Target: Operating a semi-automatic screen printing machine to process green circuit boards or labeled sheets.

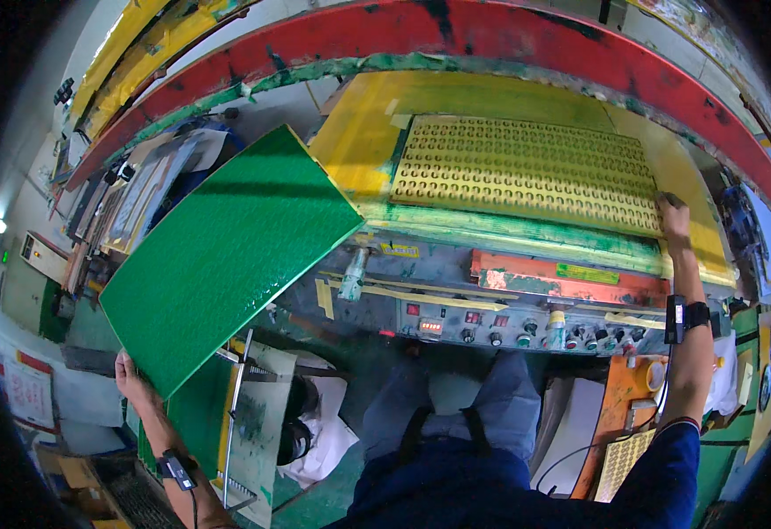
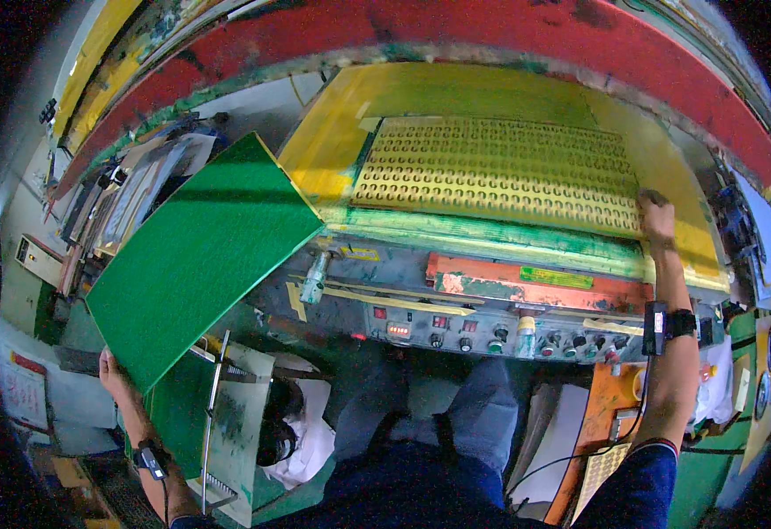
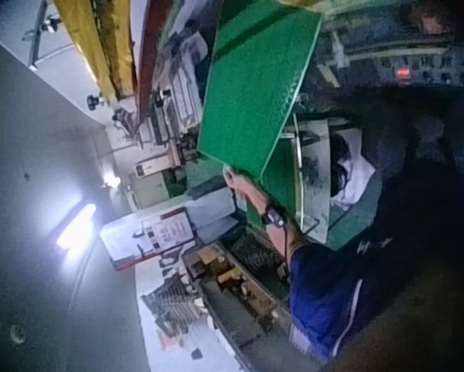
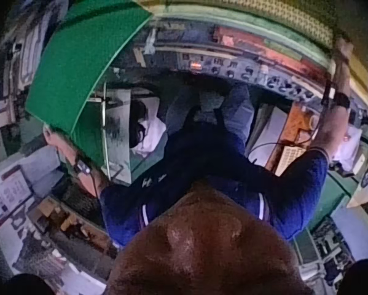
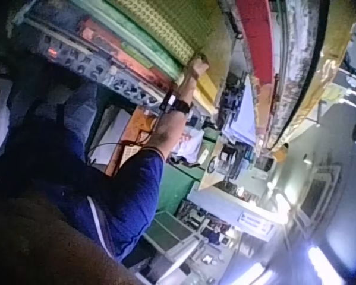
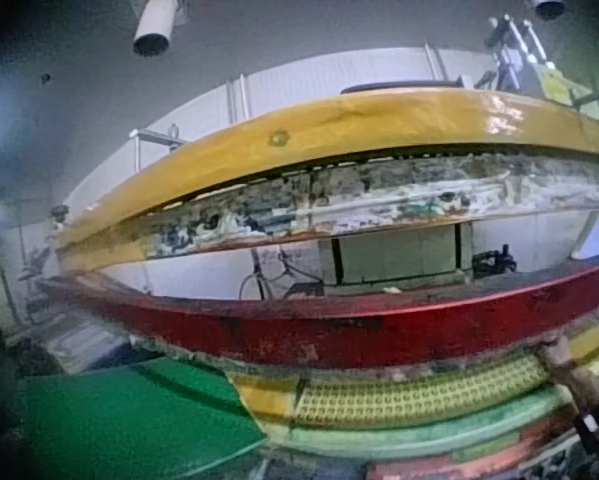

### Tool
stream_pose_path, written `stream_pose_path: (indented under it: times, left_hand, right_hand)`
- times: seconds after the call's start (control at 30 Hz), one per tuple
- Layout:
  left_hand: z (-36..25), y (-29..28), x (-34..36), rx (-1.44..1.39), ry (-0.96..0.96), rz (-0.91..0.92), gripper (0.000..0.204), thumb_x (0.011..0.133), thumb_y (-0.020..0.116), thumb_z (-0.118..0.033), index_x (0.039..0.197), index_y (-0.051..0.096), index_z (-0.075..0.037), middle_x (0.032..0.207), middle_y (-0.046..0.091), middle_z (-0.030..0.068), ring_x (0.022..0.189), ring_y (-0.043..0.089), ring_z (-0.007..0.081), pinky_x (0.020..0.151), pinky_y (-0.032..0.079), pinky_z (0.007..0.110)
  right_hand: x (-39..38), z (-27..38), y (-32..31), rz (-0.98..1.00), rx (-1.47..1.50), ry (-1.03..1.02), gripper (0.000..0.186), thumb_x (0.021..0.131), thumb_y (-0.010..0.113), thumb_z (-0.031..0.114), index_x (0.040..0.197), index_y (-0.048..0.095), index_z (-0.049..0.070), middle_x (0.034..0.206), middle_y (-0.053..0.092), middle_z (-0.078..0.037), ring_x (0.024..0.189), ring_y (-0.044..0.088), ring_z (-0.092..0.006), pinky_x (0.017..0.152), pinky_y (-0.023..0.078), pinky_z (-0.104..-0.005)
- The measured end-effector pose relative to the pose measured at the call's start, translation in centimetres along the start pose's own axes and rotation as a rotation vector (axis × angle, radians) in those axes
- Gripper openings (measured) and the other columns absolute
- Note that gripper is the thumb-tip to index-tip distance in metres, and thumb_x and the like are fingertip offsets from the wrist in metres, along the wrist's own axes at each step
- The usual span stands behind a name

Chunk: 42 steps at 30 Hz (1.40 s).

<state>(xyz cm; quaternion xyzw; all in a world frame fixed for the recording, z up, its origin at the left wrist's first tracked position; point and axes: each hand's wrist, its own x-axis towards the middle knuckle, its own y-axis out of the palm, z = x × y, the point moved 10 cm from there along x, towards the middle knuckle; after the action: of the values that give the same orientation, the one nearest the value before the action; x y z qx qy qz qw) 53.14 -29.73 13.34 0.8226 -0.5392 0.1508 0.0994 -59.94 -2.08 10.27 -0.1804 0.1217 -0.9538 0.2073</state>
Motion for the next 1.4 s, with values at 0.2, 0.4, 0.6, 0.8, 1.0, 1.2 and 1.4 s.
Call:
stream_pose_path:
  times: [0.2, 0.4, 0.6, 0.8, 1.0, 1.2, 1.4]
  left_hand:
    - [1.3, -0.5, 0.5, -0.027, 0.005, 0.033, 0.019, 0.096, 0.053, -0.021, 0.101, 0.059, -0.004, 0.097, 0.063, 0.0046, 0.088, 0.056, 0.0130, 0.080, 0.045, 0.029]
    - [1.7, -0.1, 0.3, -0.043, 0.012, 0.045, 0.018, 0.097, 0.052, -0.020, 0.101, 0.060, -0.004, 0.096, 0.063, 0.0045, 0.086, 0.057, 0.0125, 0.078, 0.045, 0.028]
    - [1.2, -0.4, 0.3, 0.010, 0.043, 0.024, 0.018, 0.097, 0.050, -0.019, 0.102, 0.059, -0.004, 0.096, 0.063, 0.0050, 0.086, 0.057, 0.0125, 0.078, 0.046, 0.028]
    - [0.1, 0.7, -0.9, -0.009, -0.017, -0.016, 0.021, 0.097, 0.051, -0.020, 0.103, 0.059, -0.002, 0.096, 0.063, 0.0053, 0.086, 0.057, 0.0123, 0.078, 0.046, 0.027]
    - [-1.7, 1.0, -2.0, 0.042, 0.078, -0.137, 0.018, 0.096, 0.052, -0.018, 0.097, 0.060, -0.002, 0.094, 0.062, 0.0025, 0.084, 0.055, 0.0102, 0.076, 0.045, 0.025]
    - [-3.1, -3.3, -6.6, -0.102, 0.153, -0.217, 0.013, 0.095, 0.053, -0.013, 0.092, 0.059, -0.003, 0.085, 0.058, -0.0010, 0.077, 0.052, 0.0071, 0.071, 0.043, 0.022]
    - [-5.9, -0.4, -9.0, 0.054, 0.212, -0.271, 0.014, 0.094, 0.055, -0.015, 0.093, 0.061, -0.002, 0.084, 0.057, -0.0025, 0.074, 0.048, 0.0053, 0.067, 0.040, 0.020]
  right_hand:
    - [-0.7, 1.2, -0.7, 0.017, -0.377, -0.044, 0.027, 0.085, 0.058, 0.022, 0.093, 0.064, -0.003, 0.081, 0.063, -0.008, 0.073, 0.056, -0.0153, 0.067, 0.044, -0.0309]
    - [-0.3, 2.4, 0.2, 0.057, -0.373, -0.121, 0.029, 0.084, 0.060, 0.022, 0.095, 0.063, -0.004, 0.089, 0.066, -0.011, 0.077, 0.058, -0.0171, 0.072, 0.044, -0.0322]
    - [-0.7, 2.0, 1.8, 0.113, -0.321, 0.002, 0.029, 0.084, 0.061, 0.023, 0.095, 0.063, -0.004, 0.087, 0.065, -0.011, 0.076, 0.057, -0.0163, 0.071, 0.044, -0.0323]
    - [3.4, -2.2, 0.8, 0.065, -0.910, -0.367, 0.030, 0.088, 0.057, 0.029, 0.099, 0.060, 0.001, 0.092, 0.063, -0.019, 0.083, 0.060, -0.0356, 0.074, 0.046, -0.0408]
    - [-0.5, 8.5, 12.5, 0.336, -0.477, -0.551, 0.028, 0.088, 0.057, 0.027, 0.100, 0.061, 0.002, 0.093, 0.065, -0.012, 0.086, 0.061, -0.0274, 0.078, 0.047, -0.0376]
    - [-21.6, 21.3, 43.3, 1.086, 0.192, -0.091, 0.076, 0.086, 0.055, 0.058, 0.132, 0.047, -0.002, 0.125, 0.056, -0.015, 0.112, 0.052, -0.0257, 0.092, 0.042, -0.0367]
    - [-28.4, 27.5, 49.2, 1.119, 0.454, 0.125, 0.072, 0.093, 0.045, 0.055, 0.135, 0.041, -0.003, 0.137, 0.046, -0.016, 0.122, 0.044, -0.0245, 0.102, 0.033, -0.0353]
